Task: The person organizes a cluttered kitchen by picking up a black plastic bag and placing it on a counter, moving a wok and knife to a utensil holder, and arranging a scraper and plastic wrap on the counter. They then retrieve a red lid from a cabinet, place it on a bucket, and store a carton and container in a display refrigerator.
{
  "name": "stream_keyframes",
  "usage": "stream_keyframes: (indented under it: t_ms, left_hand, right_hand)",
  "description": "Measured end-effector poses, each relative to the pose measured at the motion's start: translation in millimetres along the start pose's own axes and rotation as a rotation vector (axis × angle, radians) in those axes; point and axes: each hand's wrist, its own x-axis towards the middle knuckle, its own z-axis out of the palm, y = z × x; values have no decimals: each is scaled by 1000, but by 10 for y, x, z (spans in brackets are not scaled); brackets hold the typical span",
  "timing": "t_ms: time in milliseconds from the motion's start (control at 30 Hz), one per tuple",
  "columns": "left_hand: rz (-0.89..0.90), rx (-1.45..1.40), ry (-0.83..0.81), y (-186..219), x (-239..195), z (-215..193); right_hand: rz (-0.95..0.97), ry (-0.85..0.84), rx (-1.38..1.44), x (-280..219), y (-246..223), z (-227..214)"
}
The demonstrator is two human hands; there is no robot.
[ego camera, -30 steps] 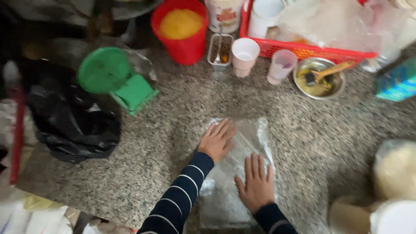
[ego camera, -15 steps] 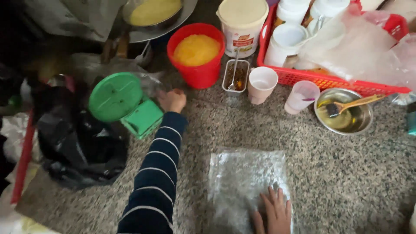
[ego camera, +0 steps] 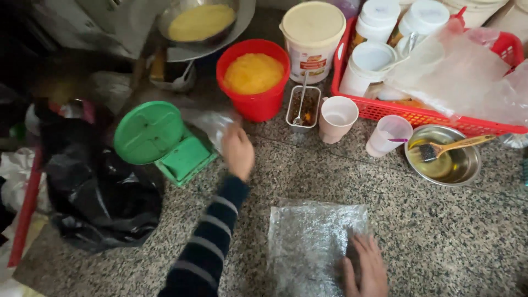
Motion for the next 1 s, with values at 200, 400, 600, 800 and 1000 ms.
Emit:
stream_keyframes:
  t_ms: [200, 400, 600, 800, 1000]
  left_hand:
    - [130, -294, -250, 1568, -1575, -1643]
    - [627, -275, -295, 1886, -2954, -2756]
    - [783, -431, -655, 1862, -3361, -3266]
    - [360, -624, -226, 1883, -3164, -3615]
    - [-1040, -970, -461, 1802, -2735, -3318]
  right_hand:
    - [409, -197, 737, 272, -574, -200]
    - [645, -578, 1411, 760, -918, -432]
    - [505, -470, 1266, 686, -1056, -478]
    - [221, -448, 1206, 497, -1365, -1080]
    - [596, -490, 1509, 417, -1194, -1211]
